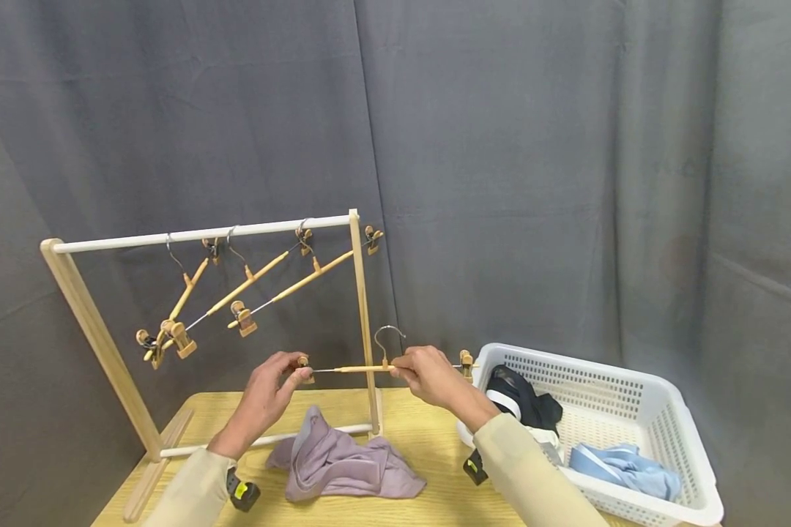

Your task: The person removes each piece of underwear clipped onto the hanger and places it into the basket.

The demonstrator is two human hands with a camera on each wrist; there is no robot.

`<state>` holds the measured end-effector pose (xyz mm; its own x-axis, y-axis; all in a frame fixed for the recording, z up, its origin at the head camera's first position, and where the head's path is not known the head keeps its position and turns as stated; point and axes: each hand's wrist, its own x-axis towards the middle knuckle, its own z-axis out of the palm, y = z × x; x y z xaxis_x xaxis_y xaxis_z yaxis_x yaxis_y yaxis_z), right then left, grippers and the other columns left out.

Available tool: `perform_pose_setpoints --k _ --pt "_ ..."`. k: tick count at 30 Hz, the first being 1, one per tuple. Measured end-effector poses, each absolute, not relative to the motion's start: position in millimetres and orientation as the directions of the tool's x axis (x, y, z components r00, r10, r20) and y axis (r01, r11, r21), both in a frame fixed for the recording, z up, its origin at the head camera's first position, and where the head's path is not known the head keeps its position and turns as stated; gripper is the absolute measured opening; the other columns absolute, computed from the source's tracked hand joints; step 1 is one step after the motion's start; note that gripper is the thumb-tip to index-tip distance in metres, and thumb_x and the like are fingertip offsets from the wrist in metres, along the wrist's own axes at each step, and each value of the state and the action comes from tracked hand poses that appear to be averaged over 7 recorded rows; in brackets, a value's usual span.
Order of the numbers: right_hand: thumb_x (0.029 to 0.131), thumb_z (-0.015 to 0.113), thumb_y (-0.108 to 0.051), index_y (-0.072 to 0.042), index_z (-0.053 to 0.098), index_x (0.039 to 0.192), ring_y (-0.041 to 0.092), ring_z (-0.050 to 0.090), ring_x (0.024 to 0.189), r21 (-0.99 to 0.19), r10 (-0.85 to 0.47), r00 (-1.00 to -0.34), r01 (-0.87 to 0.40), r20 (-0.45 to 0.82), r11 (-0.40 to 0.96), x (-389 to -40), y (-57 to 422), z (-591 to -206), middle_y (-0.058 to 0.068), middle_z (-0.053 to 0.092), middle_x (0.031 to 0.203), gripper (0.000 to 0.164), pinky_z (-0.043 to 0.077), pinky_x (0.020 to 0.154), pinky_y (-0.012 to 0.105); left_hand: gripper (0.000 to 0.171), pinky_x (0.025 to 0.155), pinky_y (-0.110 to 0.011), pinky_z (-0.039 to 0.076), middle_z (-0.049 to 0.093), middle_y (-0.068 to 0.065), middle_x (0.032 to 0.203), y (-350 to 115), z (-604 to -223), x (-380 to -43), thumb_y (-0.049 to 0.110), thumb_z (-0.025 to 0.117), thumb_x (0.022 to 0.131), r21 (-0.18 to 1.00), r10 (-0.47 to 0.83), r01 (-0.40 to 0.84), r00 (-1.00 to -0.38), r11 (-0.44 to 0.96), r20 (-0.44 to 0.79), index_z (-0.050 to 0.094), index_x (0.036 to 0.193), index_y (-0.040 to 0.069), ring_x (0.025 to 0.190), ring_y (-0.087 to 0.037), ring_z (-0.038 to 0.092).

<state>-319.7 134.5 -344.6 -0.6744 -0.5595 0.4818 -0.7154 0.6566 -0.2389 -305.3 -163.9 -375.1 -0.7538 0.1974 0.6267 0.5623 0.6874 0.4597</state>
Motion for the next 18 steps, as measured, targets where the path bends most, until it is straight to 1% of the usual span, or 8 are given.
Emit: perform_pose_setpoints --k 4,6,8,10,13,15,18 --pt "0.083 0.063 -0.020 -0.013 0.071 0.085 -0.002 0.044 0.054 -0.267 -0.542 -0.703 -0.692 0.460 0.671 -319 132 -343 -0.005 0.064 0.068 0.011 0.037 0.049 0.014 0.025 0.076 -0.032 0.046 0.058 0.003 0.094 -164 -378 -303 0.029 0.057 0.087 0.468 0.165 0.528 -0.769 0.708 0.618 0.059 0.108 0.015 0.086 -0.010 0.055" --pt "0.083 0.063 -0.020 -0.013 0.071 0.086 -0.002 0.050 0.056 -0.278 -0.537 -0.712 -0.685 0.453 0.674 -319 131 -342 -0.003 0.068 0.073 0.012 0.041 0.051 0.014 0.027 0.079 -0.034 0.044 0.058 0.002 0.096 -163 -379 -302 0.029 0.057 0.087 0.451 0.160 0.524 -0.761 0.722 0.629 0.057 0.110 0.014 0.088 -0.011 0.054" --pt "0.083 0.063 -0.021 -0.012 0.071 0.087 -0.002 0.053 0.057 -0.283 -0.536 -0.715 -0.683 0.449 0.673 -318 131 -340 -0.002 0.069 0.075 0.013 0.042 0.052 0.014 0.029 0.083 -0.036 0.041 0.058 0.000 0.100 -162 -379 -302 0.027 0.057 0.087 0.417 0.161 0.531 -0.739 0.738 0.654 0.055 0.113 0.013 0.091 -0.013 0.054" --pt "0.083 0.063 -0.020 -0.012 0.071 0.088 -0.002 0.052 0.057 -0.282 -0.541 -0.712 -0.687 0.447 0.670 -318 130 -339 -0.001 0.069 0.076 0.013 0.042 0.052 0.014 0.030 0.085 -0.039 0.038 0.057 -0.001 0.104 -160 -378 -302 0.026 0.056 0.088 0.357 0.177 0.544 -0.701 0.760 0.691 0.054 0.114 0.013 0.096 -0.016 0.053" --pt "0.084 0.061 -0.019 -0.012 0.071 0.088 -0.002 0.049 0.054 -0.288 -0.545 -0.717 -0.684 0.434 0.670 -318 128 -337 -0.002 0.068 0.075 0.012 0.040 0.050 0.013 0.031 0.089 -0.043 0.037 0.056 -0.004 0.110 -157 -374 -302 0.024 0.058 0.086 0.226 0.220 0.561 -0.617 0.797 0.756 0.055 0.114 0.012 0.104 -0.021 0.051" --pt "0.085 0.061 -0.018 -0.012 0.070 0.088 -0.002 0.049 0.054 -0.304 -0.543 -0.726 -0.677 0.421 0.670 -318 127 -337 -0.002 0.068 0.076 0.012 0.041 0.050 0.013 0.031 0.090 -0.044 0.038 0.056 -0.006 0.110 -153 -370 -301 0.023 0.060 0.084 0.132 0.257 0.563 -0.557 0.816 0.789 0.056 0.112 0.012 0.105 -0.023 0.051" --pt "0.084 0.061 -0.017 -0.012 0.069 0.089 -0.002 0.050 0.055 -0.331 -0.535 -0.742 -0.664 0.404 0.671 -317 125 -336 -0.002 0.068 0.078 0.010 0.042 0.052 0.014 0.029 0.090 -0.043 0.039 0.056 -0.006 0.108 -146 -366 -297 0.022 0.062 0.083 0.014 0.321 0.562 -0.493 0.827 0.809 0.057 0.110 0.012 0.103 -0.023 0.051"
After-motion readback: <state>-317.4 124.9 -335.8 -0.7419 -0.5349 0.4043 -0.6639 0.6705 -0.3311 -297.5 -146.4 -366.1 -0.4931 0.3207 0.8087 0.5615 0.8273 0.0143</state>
